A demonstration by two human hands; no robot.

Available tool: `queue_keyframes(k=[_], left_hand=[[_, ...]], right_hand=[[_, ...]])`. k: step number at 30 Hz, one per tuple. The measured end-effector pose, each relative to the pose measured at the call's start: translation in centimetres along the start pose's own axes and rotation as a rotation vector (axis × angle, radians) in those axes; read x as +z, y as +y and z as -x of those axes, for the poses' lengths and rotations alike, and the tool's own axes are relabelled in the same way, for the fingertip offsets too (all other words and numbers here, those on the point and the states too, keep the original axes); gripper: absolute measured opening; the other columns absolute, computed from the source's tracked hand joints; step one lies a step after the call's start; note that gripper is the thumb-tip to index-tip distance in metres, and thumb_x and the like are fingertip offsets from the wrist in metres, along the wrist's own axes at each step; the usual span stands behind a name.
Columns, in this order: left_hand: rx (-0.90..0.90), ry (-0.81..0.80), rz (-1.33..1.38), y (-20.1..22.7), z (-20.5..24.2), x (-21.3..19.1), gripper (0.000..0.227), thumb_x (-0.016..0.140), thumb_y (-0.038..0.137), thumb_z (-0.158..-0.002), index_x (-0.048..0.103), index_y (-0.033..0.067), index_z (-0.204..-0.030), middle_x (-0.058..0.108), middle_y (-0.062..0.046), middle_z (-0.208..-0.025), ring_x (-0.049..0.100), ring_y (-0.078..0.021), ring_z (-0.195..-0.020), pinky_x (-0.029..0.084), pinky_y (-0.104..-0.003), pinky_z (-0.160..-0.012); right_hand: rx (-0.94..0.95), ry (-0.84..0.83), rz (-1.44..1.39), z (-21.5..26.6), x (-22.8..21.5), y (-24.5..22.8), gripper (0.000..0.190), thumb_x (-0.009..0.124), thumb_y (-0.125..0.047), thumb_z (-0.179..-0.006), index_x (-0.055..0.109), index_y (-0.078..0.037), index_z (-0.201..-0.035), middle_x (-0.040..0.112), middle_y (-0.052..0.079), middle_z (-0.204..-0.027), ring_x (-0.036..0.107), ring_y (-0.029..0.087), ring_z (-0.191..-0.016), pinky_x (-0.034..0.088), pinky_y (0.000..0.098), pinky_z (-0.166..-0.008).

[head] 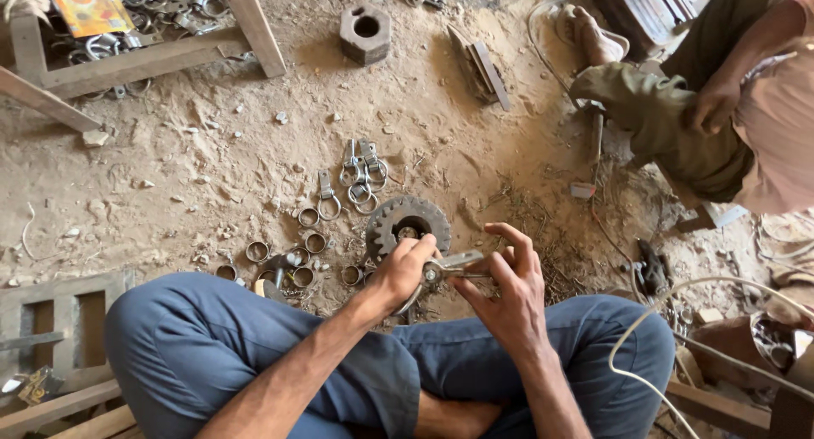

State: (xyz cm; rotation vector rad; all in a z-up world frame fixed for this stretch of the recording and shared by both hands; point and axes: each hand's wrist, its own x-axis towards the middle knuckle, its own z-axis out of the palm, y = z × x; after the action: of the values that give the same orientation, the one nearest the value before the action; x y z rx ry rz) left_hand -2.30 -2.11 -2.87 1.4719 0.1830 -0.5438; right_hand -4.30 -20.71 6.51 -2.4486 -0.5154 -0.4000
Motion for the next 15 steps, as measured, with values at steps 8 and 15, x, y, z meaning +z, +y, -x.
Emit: queue_keyframes(k=[8, 15], left_hand=[[0.018, 0.348, 0.290, 1.0, 0.6, 1.4, 0.044, 0.048, 0.038, -0.100, 0.066, 0.0031, -0.080, 0.059, 0.000, -0.072, 0.052, -0.0120, -0.066, 0.042, -0.033, -0.061], [0.029, 0.375, 0.318, 1.9, 1.0, 1.2, 0.048, 0.040, 0.041, -0.102, 0.066, 0.0063, -0.079, 0.063, -0.001, -0.066, 0.054, -0.0146, -0.059, 0.043, -0.034, -0.058]], right_hand=[[0.233, 0.124, -0.232, 0.3, 2.5, -1.8, 0.042, 0.094, -0.022, -0.069, 0.067, -0.001, -0.094, 0.053, 0.014, -0.136, 0.069, 0.017, -0.088, 0.059, 0.0300, -0.069], [0.345, 0.023, -0.309, 0.4, 3.0, -2.0, 0.033, 0.092, -0.021, -0.074, 0.070, -0.006, -0.092, 0.060, 0.011, -0.127, 0.068, 0.019, -0.085, 0.058, 0.0298, -0.064]])
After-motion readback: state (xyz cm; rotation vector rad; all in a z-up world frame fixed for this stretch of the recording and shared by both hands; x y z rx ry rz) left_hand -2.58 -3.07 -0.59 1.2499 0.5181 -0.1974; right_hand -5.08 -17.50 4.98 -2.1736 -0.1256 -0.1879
